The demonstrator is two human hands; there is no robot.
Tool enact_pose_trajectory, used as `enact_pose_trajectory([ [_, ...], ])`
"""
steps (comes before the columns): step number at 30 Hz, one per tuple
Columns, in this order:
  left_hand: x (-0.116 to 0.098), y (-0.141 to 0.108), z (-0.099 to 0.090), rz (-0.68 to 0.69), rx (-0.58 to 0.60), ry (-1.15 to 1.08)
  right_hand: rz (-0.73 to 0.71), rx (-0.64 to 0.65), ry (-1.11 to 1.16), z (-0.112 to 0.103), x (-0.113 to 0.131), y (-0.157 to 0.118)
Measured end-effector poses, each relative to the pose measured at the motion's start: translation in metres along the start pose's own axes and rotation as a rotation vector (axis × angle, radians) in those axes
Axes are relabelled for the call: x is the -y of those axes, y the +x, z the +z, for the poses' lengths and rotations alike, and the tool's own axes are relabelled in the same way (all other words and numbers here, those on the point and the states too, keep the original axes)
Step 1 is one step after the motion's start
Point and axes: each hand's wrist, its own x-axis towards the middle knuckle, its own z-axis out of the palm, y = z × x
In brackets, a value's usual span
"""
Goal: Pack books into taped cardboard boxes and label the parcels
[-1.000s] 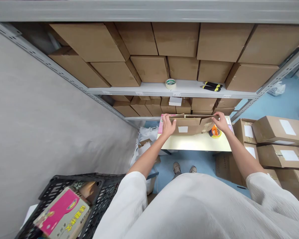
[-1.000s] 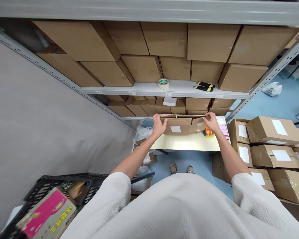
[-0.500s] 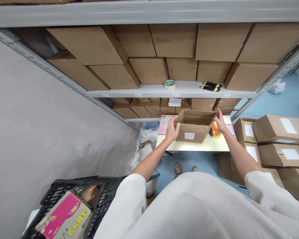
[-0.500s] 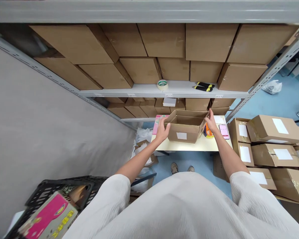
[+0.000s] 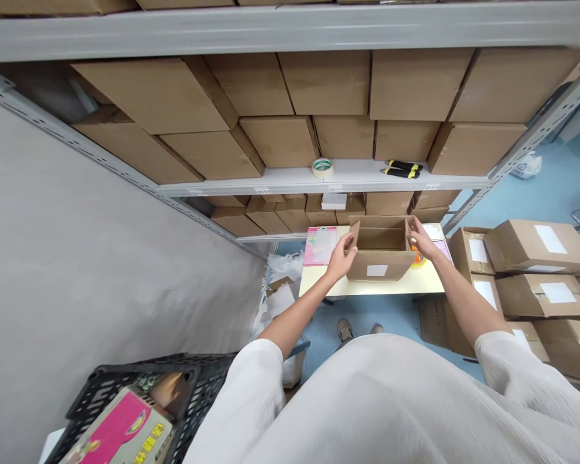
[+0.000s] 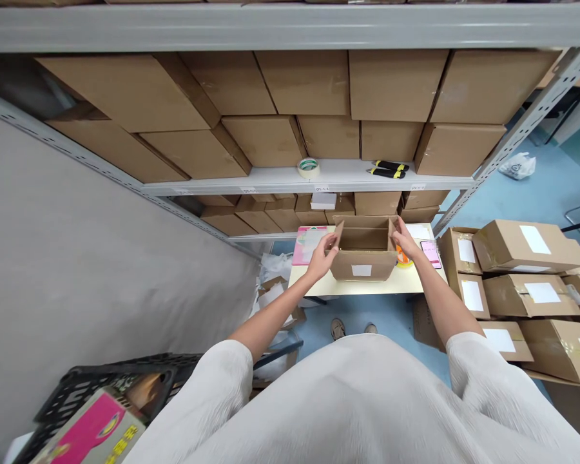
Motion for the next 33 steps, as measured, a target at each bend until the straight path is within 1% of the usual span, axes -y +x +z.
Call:
enact_pose_trajectory([
  [3, -0.003, -0.003, 0.003, -0.034, 0.097, -0.004, -0.121, -0.009, -0.121, 0.002, 0.000, -0.002],
  [6, -0.002, -0.004, 0.003, -0.090, 0.118, 0.037, -0.166, -0.008, -0.201, -0.002, -0.005, -0.002],
  [8, 0.001, -0.003, 0.002, -0.124, 0.114, 0.044, -0.153, -0.027, -0.220, -0.008, -0.008, -0.001],
  [11, 0.008, 0.000, 0.004, -0.125, 0.066, 0.036, -0.117, -0.039, -0.234, -0.017, -0.009, 0.002],
  [14, 0.013, 0.003, 0.008, -0.123, 0.000, 0.030, -0.077, -0.022, -0.249, -0.021, -0.007, 0.003],
  [17, 0.015, 0.005, 0.011, -0.137, -0.047, 0.042, -0.033, 0.025, -0.266, -0.020, -0.004, 0.004],
  [19, 0.016, 0.006, 0.011, -0.140, -0.085, 0.068, -0.014, 0.044, -0.234, -0.020, -0.001, 0.004],
  [21, 0.019, 0.007, 0.011, -0.143, -0.113, 0.094, 0.018, 0.050, -0.140, -0.022, 0.001, 0.003],
  [23, 0.023, 0.008, 0.011, -0.134, -0.116, 0.113, 0.060, 0.052, -0.041, -0.025, 0.002, 0.001],
  [25, 0.028, 0.008, 0.012, -0.114, -0.115, 0.128, 0.089, 0.032, -0.023, -0.027, 0.000, -0.002],
  [28, 0.035, 0.010, 0.014, -0.089, -0.129, 0.149, 0.082, -0.020, -0.120, -0.025, -0.005, -0.006],
  [31, 0.043, 0.013, 0.017, -0.082, -0.116, 0.174, 0.030, -0.013, -0.187, -0.020, -0.010, -0.010],
  [33, 0.049, 0.016, 0.020, -0.111, -0.090, 0.180, 0.055, -0.016, -0.198, -0.016, -0.013, -0.013],
])
